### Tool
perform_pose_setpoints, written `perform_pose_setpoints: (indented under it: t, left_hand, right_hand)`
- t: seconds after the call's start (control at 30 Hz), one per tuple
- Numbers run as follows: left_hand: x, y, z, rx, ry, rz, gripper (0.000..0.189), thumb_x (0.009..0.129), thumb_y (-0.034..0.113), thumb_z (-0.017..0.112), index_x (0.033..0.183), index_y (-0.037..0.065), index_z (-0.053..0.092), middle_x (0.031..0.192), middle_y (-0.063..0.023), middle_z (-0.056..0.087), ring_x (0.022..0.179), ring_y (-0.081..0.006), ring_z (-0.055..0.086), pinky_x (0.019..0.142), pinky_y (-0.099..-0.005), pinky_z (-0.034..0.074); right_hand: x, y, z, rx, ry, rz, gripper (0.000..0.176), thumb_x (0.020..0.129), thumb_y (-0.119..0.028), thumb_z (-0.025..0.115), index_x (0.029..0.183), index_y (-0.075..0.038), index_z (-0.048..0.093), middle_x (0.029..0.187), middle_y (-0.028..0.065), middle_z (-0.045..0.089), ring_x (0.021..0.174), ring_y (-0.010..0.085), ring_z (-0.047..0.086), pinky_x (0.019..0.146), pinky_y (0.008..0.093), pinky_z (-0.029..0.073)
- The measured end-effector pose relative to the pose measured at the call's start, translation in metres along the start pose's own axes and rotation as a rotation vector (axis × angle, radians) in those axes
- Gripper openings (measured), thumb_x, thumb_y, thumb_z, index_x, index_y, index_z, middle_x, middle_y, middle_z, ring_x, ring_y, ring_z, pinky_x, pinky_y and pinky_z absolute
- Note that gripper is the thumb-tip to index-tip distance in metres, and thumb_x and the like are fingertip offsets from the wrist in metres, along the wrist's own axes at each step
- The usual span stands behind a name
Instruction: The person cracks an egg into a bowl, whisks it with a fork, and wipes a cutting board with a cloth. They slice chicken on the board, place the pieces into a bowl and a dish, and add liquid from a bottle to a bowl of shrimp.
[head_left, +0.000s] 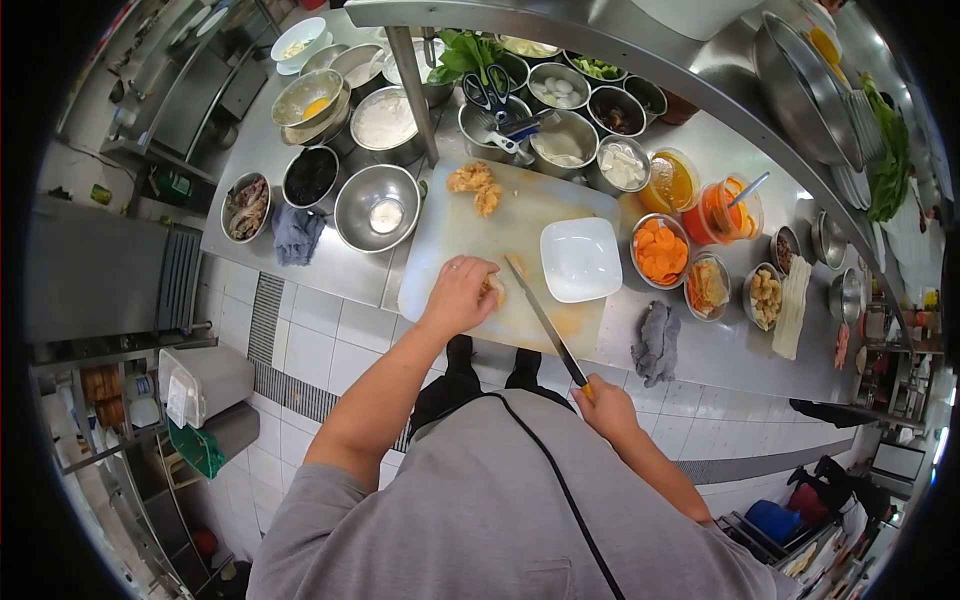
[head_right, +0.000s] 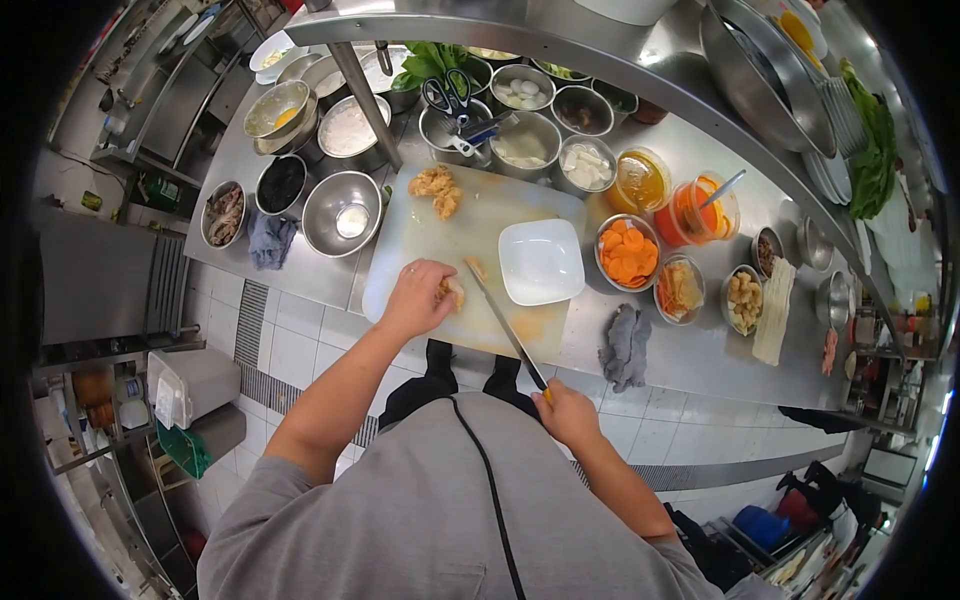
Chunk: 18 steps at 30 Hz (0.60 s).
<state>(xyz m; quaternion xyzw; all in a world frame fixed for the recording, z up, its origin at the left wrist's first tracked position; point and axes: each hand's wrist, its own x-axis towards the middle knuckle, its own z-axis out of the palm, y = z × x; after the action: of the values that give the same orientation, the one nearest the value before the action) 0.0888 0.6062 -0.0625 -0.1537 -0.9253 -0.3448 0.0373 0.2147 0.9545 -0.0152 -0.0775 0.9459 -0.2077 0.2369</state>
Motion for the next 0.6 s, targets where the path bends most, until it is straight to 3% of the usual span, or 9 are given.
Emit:
perform_pose_setpoints:
  t: [0.1, 0.2, 0.27, 0.3, 0.37, 0.43, 0.53, 0.57, 0.6]
  left_hand:
    - [-0.001, 0.004, -0.019, -0.040, 0.049, 0.022, 0.057, 0.078, 0.012, 0.076, 0.133, 0.006, 0.060, 0.135, -0.0187, 0.061, 0.124, -0.0405, 0.058, 0.110, -0.0489, 0.045]
    - [-0.007, -0.004, -0.052, -0.063, 0.019, -0.010, 0.065, 0.076, 0.010, 0.076, 0.139, 0.009, 0.059, 0.141, -0.0202, 0.058, 0.126, -0.0410, 0.058, 0.110, -0.0491, 0.046]
    - [-0.011, -0.008, -0.072, -0.033, -0.065, -0.054, 0.070, 0.075, 0.008, 0.076, 0.142, 0.010, 0.058, 0.145, -0.0210, 0.056, 0.128, -0.0410, 0.057, 0.110, -0.0492, 0.046]
    - [-0.013, -0.008, -0.084, -0.010, -0.149, -0.066, 0.070, 0.074, 0.007, 0.074, 0.142, 0.010, 0.058, 0.145, -0.0213, 0.056, 0.130, -0.0418, 0.056, 0.112, -0.0492, 0.046]
    - [-0.019, -0.020, -0.100, 0.023, -0.227, -0.091, 0.070, 0.074, 0.006, 0.072, 0.143, 0.011, 0.058, 0.146, -0.0216, 0.056, 0.131, -0.0425, 0.056, 0.113, -0.0491, 0.046]
    - [-0.025, -0.048, -0.104, 0.301, 0.224, -0.196, 0.069, 0.075, 0.005, 0.073, 0.143, 0.012, 0.059, 0.151, -0.0188, 0.053, 0.132, -0.0412, 0.055, 0.106, -0.0501, 0.049]
    - [-0.025, -0.086, -0.117, 0.417, 0.361, -0.210, 0.057, 0.078, 0.004, 0.073, 0.133, 0.011, 0.066, 0.139, -0.0179, 0.064, 0.125, -0.0397, 0.061, 0.105, -0.0514, 0.048]
    - [-0.021, -0.097, -0.123, 0.296, 0.225, -0.173, 0.039, 0.083, 0.006, 0.072, 0.122, 0.009, 0.071, 0.120, -0.0166, 0.073, 0.115, -0.0349, 0.067, 0.109, -0.0531, 0.045]
    - [-0.023, -0.102, -0.122, 0.304, 0.231, -0.174, 0.039, 0.083, 0.006, 0.072, 0.122, 0.009, 0.071, 0.120, -0.0166, 0.073, 0.115, -0.0349, 0.067, 0.109, -0.0531, 0.045]
  right_hand:
    - [0.000, 0.002, 0.001, 0.032, -0.010, 0.032, 0.039, 0.099, -0.041, 0.068, 0.096, -0.004, 0.058, 0.079, 0.0259, 0.069, 0.078, 0.0508, 0.067, 0.068, 0.0568, 0.052]
    - [0.004, 0.003, -0.001, 0.049, -0.027, -0.016, 0.040, 0.100, -0.041, 0.068, 0.095, -0.003, 0.057, 0.074, 0.0216, 0.068, 0.069, 0.0427, 0.069, 0.063, 0.0517, 0.053]
    - [0.012, 0.001, -0.009, 0.360, -0.280, 0.115, 0.035, 0.103, -0.037, 0.067, 0.094, -0.005, 0.058, 0.065, 0.0104, 0.063, 0.056, 0.0255, 0.064, 0.054, 0.0409, 0.050]
    - [0.018, 0.007, -0.001, 0.362, -0.286, 0.098, 0.035, 0.103, -0.037, 0.067, 0.094, -0.005, 0.058, 0.065, 0.0104, 0.063, 0.056, 0.0255, 0.064, 0.054, 0.0409, 0.050]
    - [0.026, 0.025, 0.023, 0.783, -0.434, 0.225, 0.029, 0.104, -0.033, 0.066, 0.095, -0.006, 0.060, 0.064, 0.0006, 0.056, 0.053, 0.0116, 0.054, 0.051, 0.0308, 0.045]
    - [0.031, 0.031, 0.028, 0.823, -0.454, 0.237, 0.030, 0.104, -0.033, 0.067, 0.099, -0.005, 0.061, 0.067, -0.0004, 0.055, 0.055, 0.0107, 0.054, 0.052, 0.0293, 0.048]
    - [0.031, 0.035, 0.039, 0.874, -0.461, 0.274, 0.029, 0.104, -0.032, 0.067, 0.100, -0.005, 0.062, 0.068, -0.0007, 0.055, 0.054, 0.0104, 0.053, 0.051, 0.0283, 0.047]
    - [0.033, 0.032, 0.039, 0.879, -0.450, 0.280, 0.026, 0.104, -0.031, 0.066, 0.097, -0.006, 0.062, 0.067, -0.0001, 0.056, 0.052, 0.0108, 0.051, 0.050, 0.0287, 0.044]
    - [0.033, 0.030, 0.037, 0.879, -0.452, 0.271, 0.026, 0.104, -0.031, 0.066, 0.097, -0.006, 0.062, 0.067, -0.0001, 0.056, 0.052, 0.0108, 0.051, 0.050, 0.0287, 0.044]
